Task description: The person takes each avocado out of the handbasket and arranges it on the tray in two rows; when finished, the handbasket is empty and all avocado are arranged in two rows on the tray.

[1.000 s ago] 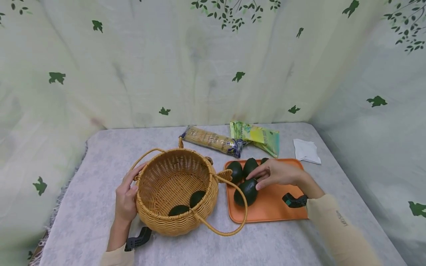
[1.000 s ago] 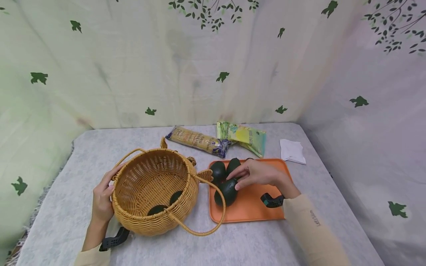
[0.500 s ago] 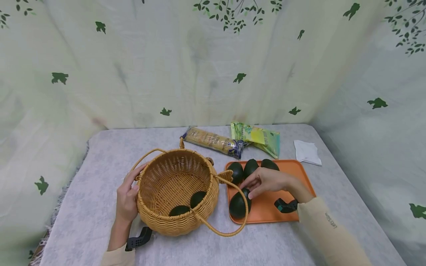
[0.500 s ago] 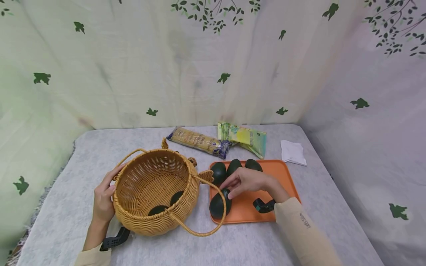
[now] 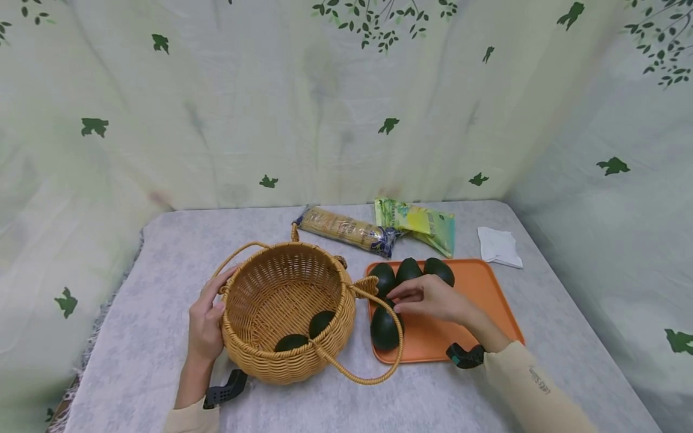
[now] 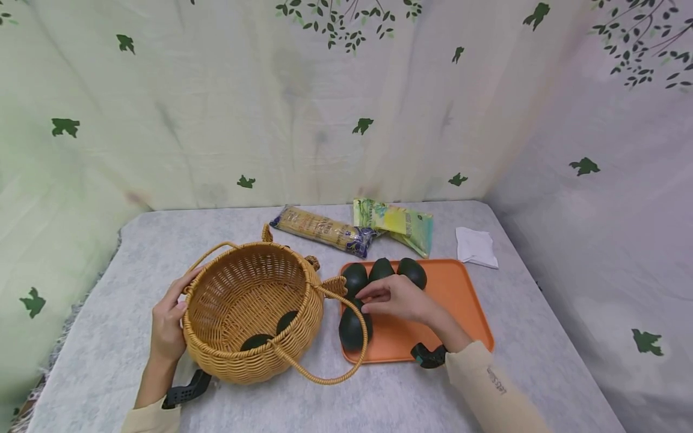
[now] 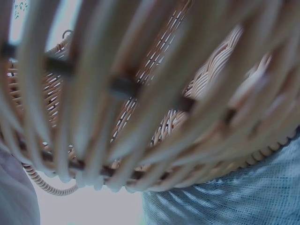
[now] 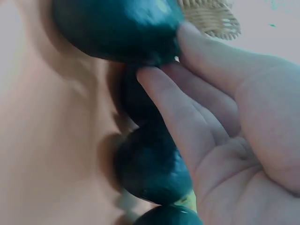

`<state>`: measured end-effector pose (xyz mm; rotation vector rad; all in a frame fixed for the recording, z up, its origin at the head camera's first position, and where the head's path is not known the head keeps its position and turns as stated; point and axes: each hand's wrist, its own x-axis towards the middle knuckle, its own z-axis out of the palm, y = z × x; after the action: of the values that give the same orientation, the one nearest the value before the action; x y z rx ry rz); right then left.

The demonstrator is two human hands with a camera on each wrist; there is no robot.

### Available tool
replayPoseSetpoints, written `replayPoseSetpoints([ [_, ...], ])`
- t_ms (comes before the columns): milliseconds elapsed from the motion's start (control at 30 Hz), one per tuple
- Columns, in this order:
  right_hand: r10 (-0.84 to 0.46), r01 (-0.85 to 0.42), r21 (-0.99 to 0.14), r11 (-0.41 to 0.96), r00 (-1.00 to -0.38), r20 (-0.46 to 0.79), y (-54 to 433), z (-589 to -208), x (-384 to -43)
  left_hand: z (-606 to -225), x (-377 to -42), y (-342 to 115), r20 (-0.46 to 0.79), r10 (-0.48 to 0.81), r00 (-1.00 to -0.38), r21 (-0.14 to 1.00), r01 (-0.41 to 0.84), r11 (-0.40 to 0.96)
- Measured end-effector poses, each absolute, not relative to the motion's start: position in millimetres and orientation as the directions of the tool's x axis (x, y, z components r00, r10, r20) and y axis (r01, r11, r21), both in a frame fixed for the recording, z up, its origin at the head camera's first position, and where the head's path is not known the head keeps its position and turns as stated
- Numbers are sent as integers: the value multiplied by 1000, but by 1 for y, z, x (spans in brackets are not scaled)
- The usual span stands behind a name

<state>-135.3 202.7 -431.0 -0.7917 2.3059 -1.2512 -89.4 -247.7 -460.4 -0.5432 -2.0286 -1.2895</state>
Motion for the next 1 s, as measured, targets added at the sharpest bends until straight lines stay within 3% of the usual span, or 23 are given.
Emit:
replayPoseSetpoints([
  [133,-624,-301,-831,467,-779,-69,201,-437,-130,-461,-89,-248,720,-6,-694,632,653,417],
  [333,-672,-217,-878,427,-726,-148,202,-442,-123,-463,-90,-248,724,-9,-689,633,660,405],
  [500,-663,-168,-887,429,-726,-183,204,-445,-117,-463,-90,-248,721,-10,-693,636,656,407],
  [1000,-663,-252,-859,445,-737,-128,211,-433,-119,-461,-90,-248,720,-10,-694,634,652,416],
])
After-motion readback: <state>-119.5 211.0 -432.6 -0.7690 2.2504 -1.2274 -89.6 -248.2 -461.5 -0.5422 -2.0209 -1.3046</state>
